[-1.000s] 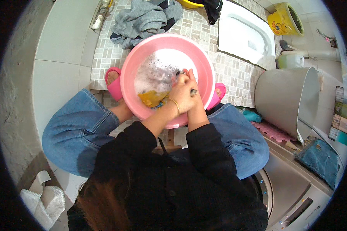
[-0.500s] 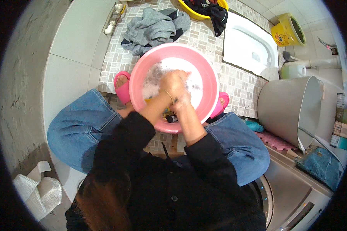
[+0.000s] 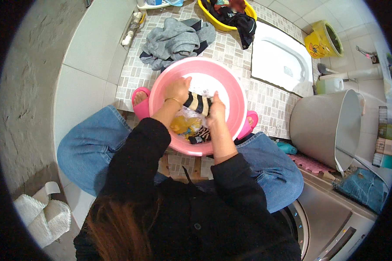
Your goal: The person sits on the floor and hand-washes several small clothing items in a pink basin filled with soapy water. They scrub and rinse a striped sock, a yellow cloth, and a blue cloth one by one, squeezing out water between items.
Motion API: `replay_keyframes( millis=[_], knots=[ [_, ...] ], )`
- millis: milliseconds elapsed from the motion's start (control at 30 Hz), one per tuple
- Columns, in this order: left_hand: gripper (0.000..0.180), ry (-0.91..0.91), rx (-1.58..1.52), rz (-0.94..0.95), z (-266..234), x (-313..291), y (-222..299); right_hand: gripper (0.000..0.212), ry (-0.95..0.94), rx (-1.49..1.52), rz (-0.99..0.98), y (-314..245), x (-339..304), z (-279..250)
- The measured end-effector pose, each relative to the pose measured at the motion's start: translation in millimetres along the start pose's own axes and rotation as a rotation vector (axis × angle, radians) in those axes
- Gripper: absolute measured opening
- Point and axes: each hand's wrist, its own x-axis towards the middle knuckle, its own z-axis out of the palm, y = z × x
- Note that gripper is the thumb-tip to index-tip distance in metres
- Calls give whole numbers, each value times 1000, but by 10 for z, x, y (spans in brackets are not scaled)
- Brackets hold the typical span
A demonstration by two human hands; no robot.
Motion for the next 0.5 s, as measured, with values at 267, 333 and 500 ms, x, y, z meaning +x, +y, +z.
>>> replay_keyframes(
  millis=[267, 333, 500],
  knots=[
    [59, -7, 317, -14, 175, -88, -79, 47, 318, -1115, -529, 194, 316, -482],
    [58, -74, 356, -16, 281, -165, 31, 48, 375, -1152, -516, 174, 259, -509],
    [52, -106, 576, 150, 581, -289, 45, 47, 411, -730, -428, 233, 430, -691]
  ],
)
